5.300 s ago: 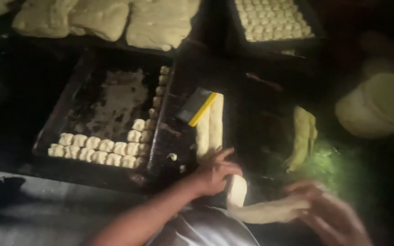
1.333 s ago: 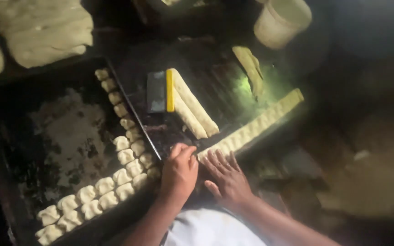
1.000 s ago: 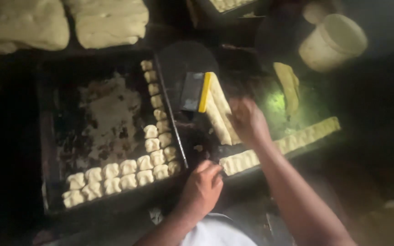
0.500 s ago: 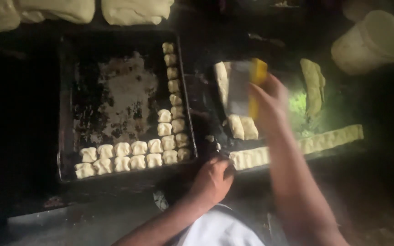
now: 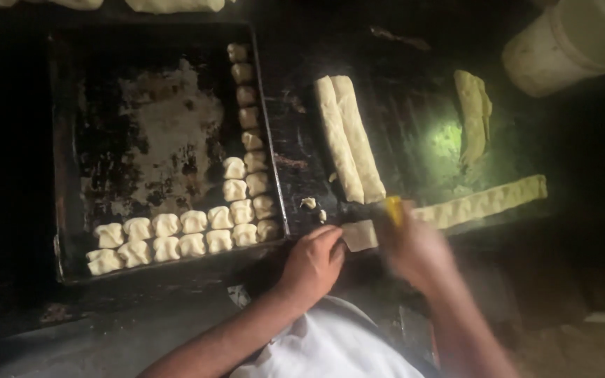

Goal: Shaping pieces of dough and placing them into a baking tray.

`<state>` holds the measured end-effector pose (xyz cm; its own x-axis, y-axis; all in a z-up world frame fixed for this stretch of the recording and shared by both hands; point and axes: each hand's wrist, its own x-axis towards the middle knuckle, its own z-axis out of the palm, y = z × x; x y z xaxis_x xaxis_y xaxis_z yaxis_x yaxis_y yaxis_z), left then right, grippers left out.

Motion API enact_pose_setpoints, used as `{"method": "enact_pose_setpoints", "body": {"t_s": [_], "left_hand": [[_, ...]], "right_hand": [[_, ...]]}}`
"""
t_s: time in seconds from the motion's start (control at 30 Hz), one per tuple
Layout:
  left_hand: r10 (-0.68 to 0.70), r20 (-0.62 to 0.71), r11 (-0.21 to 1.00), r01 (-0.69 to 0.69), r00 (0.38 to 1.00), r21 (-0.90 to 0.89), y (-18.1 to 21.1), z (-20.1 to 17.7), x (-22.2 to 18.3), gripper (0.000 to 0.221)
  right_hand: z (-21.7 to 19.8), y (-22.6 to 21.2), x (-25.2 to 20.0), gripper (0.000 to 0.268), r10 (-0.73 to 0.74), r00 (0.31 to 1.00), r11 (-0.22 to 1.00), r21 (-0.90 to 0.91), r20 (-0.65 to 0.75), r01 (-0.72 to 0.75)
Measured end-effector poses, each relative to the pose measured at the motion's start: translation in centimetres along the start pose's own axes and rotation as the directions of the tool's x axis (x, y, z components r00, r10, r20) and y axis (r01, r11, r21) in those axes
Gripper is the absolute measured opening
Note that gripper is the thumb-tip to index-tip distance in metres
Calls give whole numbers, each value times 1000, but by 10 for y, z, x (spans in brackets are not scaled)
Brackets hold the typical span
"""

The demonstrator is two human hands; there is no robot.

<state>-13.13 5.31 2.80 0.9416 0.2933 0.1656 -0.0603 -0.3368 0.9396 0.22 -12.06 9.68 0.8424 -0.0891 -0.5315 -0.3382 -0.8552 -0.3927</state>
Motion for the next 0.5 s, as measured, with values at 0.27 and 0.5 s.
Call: {"method": "enact_pose_setpoints", "body": {"t_s": [0.27,0.5], "left_hand": [[-126,-92,992,124,988,-20,-5,12,-1,26],[-145,-99,989,147,984,14,-8,16,-2,26]], "right_hand": [[-26,31,58,66,-490,871,716,-547,48,433],[-73,76,119,46,-623,779,679,-544,-71,493]]}}
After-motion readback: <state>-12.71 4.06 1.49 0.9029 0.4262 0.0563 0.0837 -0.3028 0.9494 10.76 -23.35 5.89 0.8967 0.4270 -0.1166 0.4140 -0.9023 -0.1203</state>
